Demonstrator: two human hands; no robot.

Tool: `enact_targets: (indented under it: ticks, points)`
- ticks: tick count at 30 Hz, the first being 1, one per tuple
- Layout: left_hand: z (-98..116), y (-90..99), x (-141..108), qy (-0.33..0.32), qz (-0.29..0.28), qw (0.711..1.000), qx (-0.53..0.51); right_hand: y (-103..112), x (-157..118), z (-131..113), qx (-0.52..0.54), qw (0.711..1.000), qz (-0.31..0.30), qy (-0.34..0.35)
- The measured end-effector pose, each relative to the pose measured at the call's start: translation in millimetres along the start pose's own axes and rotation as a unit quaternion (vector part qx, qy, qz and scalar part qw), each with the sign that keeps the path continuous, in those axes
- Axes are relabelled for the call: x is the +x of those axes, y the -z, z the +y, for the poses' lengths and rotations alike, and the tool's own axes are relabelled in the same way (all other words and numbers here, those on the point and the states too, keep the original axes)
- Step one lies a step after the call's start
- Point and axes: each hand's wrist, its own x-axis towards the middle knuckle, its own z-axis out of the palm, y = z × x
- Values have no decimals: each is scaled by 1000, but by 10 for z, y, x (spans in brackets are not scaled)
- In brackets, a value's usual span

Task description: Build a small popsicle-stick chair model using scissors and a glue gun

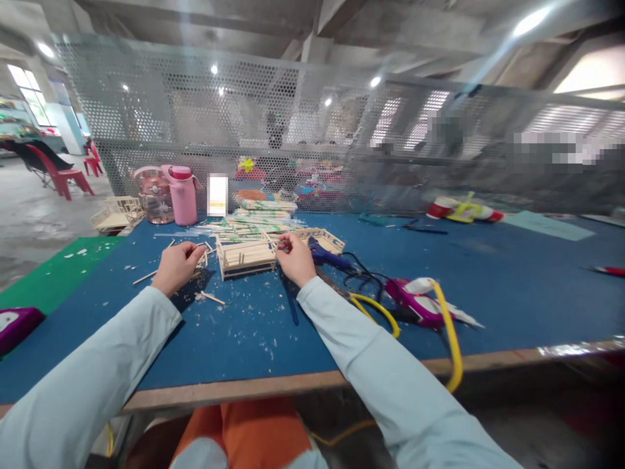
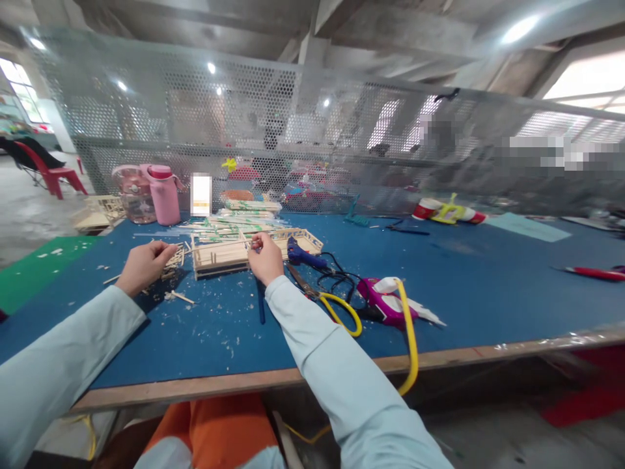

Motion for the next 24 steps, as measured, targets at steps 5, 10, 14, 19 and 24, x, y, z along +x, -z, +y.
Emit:
enact_targets:
  ticks: [5,10,14,19,24]
  points:
    - [-40,-36,12,14,44,999,19,-8,-19,-25,4,1000,1,16]
    - [-49,-46,-12,32,38,998,-30,-25,-35,-36,-7,1000,2,22]
    - [-7,-44,-40,40,0,999,-27,-22,-40,-39,-15,999,1,28]
    - [19,-66,-52,-7,-38,998,-47,-17,-51,-34,-23,999,2,38]
    - [12,-95,-53,-26,-36,998,-40,-18,-63,-43,-40,997,12,70]
